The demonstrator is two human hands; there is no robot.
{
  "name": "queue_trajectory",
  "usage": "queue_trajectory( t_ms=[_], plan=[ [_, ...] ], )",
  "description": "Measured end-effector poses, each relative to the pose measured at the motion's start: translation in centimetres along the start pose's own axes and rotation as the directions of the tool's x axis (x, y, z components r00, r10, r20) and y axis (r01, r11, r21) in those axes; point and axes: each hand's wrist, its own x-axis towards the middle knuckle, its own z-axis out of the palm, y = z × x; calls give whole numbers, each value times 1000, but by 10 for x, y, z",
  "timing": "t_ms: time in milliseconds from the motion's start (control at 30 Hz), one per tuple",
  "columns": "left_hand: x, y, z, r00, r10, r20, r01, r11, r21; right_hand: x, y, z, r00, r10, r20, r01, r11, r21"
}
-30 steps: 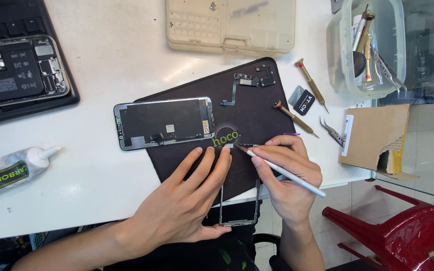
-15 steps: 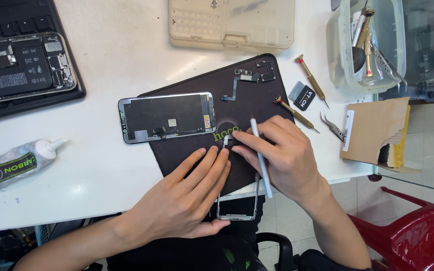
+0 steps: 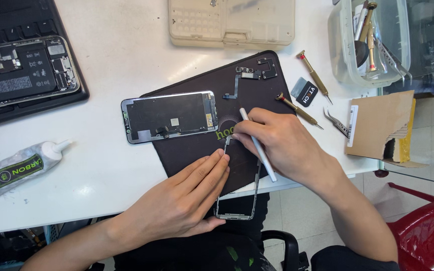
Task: The person uses a precision knife to scrape adhesive residue from the edges of a smartphone frame. They then use a rotary tool to grind the frame edges and continue scraping with the knife. The task involves careful handling of small components on a workbench.
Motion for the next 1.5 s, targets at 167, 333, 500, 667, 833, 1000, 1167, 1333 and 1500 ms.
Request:
queue_trajectory(
  t_ms=[167,333,500,667,833,1000,1167,1333,1500],
  plan=[
    [0,-3,-2,1000,22,18,-22,1000,-2,9,-1,-14,967,-50,249,83,988,-127],
    [1,-7,-10,998,48,43,-49,998,41,4,-2,-13,951,-92,296,174,949,-263],
    [2,-7,-14,998,46,51,-47,998,28,-7,4,-4,982,-164,97,174,979,-109],
    [0,-7,-16,997,65,49,-65,998,0,-24,19,-2,991,-89,-102,100,989,111],
    [-2,-5,-19,996,58,64,-57,998,-17,-61,23,-6,982,51,-182,22,926,377],
    [1,-5,-20,995,53,85,-55,998,18,-90,22,3,962,141,-235,-35,913,406],
    [3,1,-21,999,-47,-22,46,998,-40,-85,12,12,926,87,-368,-92,996,5],
    [18,29,-5,943,-293,-155,277,953,-120,-62,3,17,918,-107,-382,73,992,-104],
    [37,56,9,880,-448,-156,461,885,58,-55,0,17,932,-123,-340,108,992,-62]
  ],
)
